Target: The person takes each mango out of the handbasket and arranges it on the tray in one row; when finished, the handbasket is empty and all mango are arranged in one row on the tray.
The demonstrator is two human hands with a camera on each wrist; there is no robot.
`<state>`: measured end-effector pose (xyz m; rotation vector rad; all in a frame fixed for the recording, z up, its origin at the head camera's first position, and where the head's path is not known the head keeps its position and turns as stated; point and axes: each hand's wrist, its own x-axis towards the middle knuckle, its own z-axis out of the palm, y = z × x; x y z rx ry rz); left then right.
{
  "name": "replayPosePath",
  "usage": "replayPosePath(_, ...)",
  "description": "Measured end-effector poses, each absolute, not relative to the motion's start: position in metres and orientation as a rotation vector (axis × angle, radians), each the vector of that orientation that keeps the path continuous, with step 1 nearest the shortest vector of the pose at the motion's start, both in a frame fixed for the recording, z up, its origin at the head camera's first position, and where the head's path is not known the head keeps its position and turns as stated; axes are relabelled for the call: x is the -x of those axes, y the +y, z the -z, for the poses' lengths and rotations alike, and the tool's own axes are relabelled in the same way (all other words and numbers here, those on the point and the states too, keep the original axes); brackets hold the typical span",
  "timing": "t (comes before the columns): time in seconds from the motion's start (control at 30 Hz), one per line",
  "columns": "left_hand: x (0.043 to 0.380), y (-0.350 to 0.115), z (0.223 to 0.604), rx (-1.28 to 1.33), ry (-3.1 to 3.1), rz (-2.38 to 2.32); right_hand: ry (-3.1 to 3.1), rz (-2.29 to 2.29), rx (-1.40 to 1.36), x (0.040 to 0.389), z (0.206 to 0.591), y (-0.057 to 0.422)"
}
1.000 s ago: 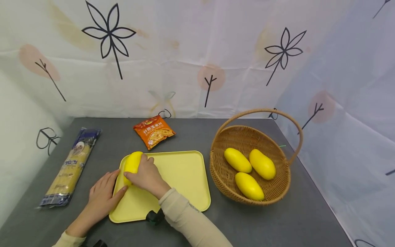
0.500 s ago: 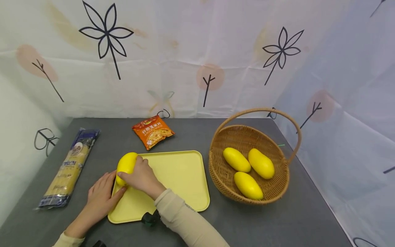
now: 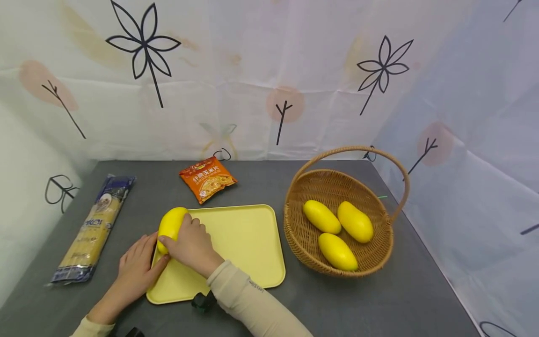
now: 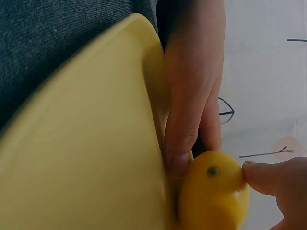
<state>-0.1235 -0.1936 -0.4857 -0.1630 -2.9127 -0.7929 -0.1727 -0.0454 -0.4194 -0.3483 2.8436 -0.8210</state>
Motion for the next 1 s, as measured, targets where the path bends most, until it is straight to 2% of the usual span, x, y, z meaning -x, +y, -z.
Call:
replayPosePath(0.77, 0.126, -0.194, 0.488, 0.149, -2.920, 0.798, 2.936, 0.637, 0.389, 0.163, 0.418, -0.040)
replayPosePath(1.0, 0.126, -0.194, 0.489, 0.143, -2.925, 0.791, 2.956, 0.634, 0.427, 0.153, 0.398, -0.021)
